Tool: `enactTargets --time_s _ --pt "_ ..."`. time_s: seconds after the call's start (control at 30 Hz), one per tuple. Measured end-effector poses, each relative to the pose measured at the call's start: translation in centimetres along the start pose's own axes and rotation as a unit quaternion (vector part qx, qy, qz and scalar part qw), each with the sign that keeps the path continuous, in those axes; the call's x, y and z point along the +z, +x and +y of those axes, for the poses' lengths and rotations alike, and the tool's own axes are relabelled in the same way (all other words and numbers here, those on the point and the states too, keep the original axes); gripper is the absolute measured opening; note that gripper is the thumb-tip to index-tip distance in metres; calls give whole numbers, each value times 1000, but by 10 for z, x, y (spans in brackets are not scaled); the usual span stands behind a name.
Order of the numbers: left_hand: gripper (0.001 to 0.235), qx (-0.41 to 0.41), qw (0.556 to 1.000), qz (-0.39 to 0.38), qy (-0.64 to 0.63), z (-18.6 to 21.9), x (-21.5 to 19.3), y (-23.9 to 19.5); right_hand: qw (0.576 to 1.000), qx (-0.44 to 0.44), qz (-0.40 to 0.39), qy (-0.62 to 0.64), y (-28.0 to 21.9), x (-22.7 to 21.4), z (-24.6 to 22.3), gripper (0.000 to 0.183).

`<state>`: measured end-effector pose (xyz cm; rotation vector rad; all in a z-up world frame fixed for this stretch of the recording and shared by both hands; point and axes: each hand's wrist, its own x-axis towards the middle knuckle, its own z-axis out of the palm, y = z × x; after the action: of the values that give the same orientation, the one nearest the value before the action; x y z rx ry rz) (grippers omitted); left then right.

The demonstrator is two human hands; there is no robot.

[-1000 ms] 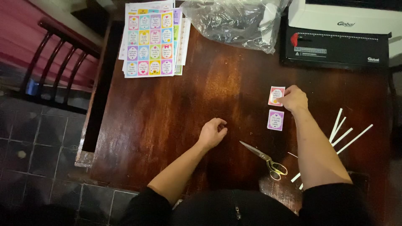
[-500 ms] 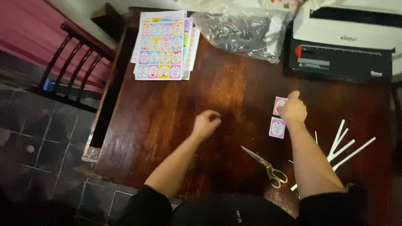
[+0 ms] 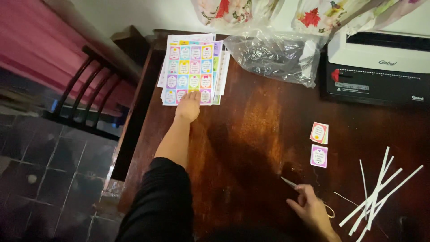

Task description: The person uses scissors to cut individual stickers from printed sheets. They separate the stickers into small piles on the table and then pick up a new sheet to continue cutting.

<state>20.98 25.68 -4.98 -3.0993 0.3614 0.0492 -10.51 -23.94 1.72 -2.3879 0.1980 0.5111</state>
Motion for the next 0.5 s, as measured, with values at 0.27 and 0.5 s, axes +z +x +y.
enactTargets --time_s 0.27,0.5 --pt "40 -83 980 -23 -179 26 -102 -49 995 13 -81 61 21 11 -66 42" --pt "14 191 929 123 -293 166 -85 -204 863 148 -118 467 89 44 -134 52"
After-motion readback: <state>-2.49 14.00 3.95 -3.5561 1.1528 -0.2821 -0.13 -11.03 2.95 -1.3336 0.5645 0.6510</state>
